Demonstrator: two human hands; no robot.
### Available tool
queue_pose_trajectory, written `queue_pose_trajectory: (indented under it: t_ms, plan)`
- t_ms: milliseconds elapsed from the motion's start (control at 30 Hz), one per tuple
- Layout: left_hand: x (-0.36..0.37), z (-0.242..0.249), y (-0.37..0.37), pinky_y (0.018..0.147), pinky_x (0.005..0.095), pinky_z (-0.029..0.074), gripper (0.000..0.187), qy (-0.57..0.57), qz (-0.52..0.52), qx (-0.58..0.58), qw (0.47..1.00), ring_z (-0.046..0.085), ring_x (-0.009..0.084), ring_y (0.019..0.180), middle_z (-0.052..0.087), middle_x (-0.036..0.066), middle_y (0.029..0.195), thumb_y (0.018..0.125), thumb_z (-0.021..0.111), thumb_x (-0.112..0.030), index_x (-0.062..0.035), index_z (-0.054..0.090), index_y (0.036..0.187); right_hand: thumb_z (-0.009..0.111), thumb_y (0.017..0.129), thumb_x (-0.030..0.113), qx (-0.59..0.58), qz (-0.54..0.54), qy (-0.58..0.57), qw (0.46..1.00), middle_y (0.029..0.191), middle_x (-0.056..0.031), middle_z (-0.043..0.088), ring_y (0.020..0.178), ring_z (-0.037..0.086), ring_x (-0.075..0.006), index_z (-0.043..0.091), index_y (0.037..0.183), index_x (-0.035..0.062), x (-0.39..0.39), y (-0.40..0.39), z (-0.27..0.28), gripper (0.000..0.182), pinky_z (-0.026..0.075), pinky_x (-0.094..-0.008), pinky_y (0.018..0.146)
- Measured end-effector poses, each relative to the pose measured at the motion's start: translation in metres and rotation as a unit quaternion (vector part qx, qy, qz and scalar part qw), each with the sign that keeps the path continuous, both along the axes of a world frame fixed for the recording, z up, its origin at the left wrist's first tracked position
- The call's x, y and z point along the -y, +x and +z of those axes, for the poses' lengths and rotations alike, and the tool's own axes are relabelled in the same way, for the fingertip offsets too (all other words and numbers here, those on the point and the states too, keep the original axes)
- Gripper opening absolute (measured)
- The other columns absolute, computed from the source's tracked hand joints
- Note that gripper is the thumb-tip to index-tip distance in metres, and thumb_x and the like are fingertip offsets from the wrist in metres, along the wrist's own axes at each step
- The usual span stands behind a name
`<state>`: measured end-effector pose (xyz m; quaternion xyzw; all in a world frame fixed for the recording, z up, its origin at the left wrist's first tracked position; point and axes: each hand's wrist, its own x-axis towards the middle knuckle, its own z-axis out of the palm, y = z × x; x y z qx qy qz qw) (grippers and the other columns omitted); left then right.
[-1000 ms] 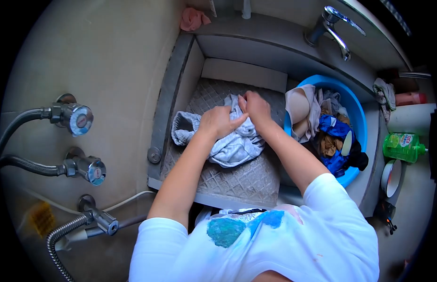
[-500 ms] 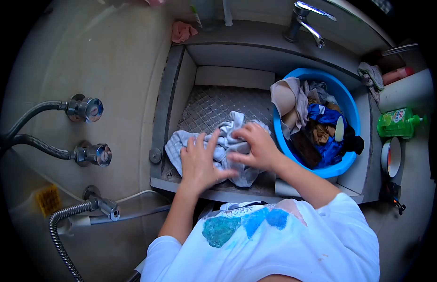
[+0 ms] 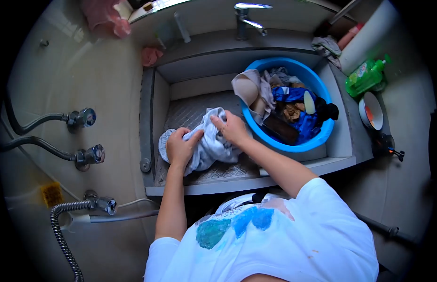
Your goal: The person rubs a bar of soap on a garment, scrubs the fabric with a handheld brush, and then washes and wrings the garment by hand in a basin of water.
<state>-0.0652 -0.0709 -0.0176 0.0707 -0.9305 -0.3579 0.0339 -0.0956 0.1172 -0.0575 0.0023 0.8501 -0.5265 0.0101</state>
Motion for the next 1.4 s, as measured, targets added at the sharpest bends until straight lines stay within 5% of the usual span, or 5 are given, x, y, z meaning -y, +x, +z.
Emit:
queue_pose_trajectory:
  t_ms: [467,700,900,1200,1400]
  plan:
    - [-0.176,0.123,-0.027,0.061,0.0306,0.041,0.028,0.154,-0.122,-0.355,0.914,0.053,0.0167,0.066,0.057,0.004,0.067,0.068,0.085,-0.021,-0.0048,0.062,0.069,0.057,0.094,0.049,0.030,-0.041,-0.514,0.856,0.101,-0.0027,0.063,0.090,0.059,-0.0078,0.060,0.111,0.0038,-0.165,-0.003,0.116,0.048,0.047,-0.0226,0.080]
    - [-0.239,0.020,-0.054,0.088,0.0448,0.041,0.049,-0.109,-0.179,-0.150,0.966,0.053,0.0290,0.108,0.062,0.009,0.111,0.064,0.085,-0.035,-0.0102,0.066,0.101,0.075,0.078,0.029,-0.079,0.007,0.023,0.997,0.089,-0.0108,0.065,0.088,0.062,-0.0217,0.069,0.081,0.0056,-0.276,-0.041,0.035,0.024,0.049,-0.0334,0.080]
    - [-0.292,0.020,-0.065,0.094,0.0632,0.035,0.083,-0.275,-0.198,-0.036,0.940,0.035,0.0402,0.131,0.043,0.013,0.141,0.056,0.084,-0.050,-0.0231,0.055,0.129,0.073,0.076,0.030,-0.168,-0.101,0.263,0.945,0.110,-0.0135,0.061,0.107,0.055,-0.0332,0.068,0.104,0.0100,-0.295,-0.048,0.023,0.034,0.045,-0.0464,0.091]
    - [-0.326,-0.005,-0.087,0.095,0.0701,0.033,0.104,-0.436,-0.262,0.191,0.839,0.030,0.0459,0.135,0.038,0.013,0.144,0.052,0.083,-0.051,-0.0242,0.039,0.142,0.071,0.079,0.038,-0.040,-0.029,0.250,0.967,0.116,-0.0252,0.056,0.109,0.050,-0.0452,0.059,0.118,0.0040,-0.298,-0.056,-0.032,0.053,0.043,-0.0495,0.094]
    - [-0.323,-0.069,-0.095,0.099,0.0673,0.027,0.059,-0.514,-0.277,0.195,0.788,0.020,0.0380,0.141,0.030,0.013,0.152,0.083,0.055,-0.029,-0.0228,0.044,0.140,0.072,0.078,0.033,0.016,0.023,0.225,0.974,0.112,-0.0273,0.057,0.105,0.053,-0.0442,0.061,0.111,0.0009,-0.306,-0.057,-0.008,0.047,0.043,-0.0492,0.093]
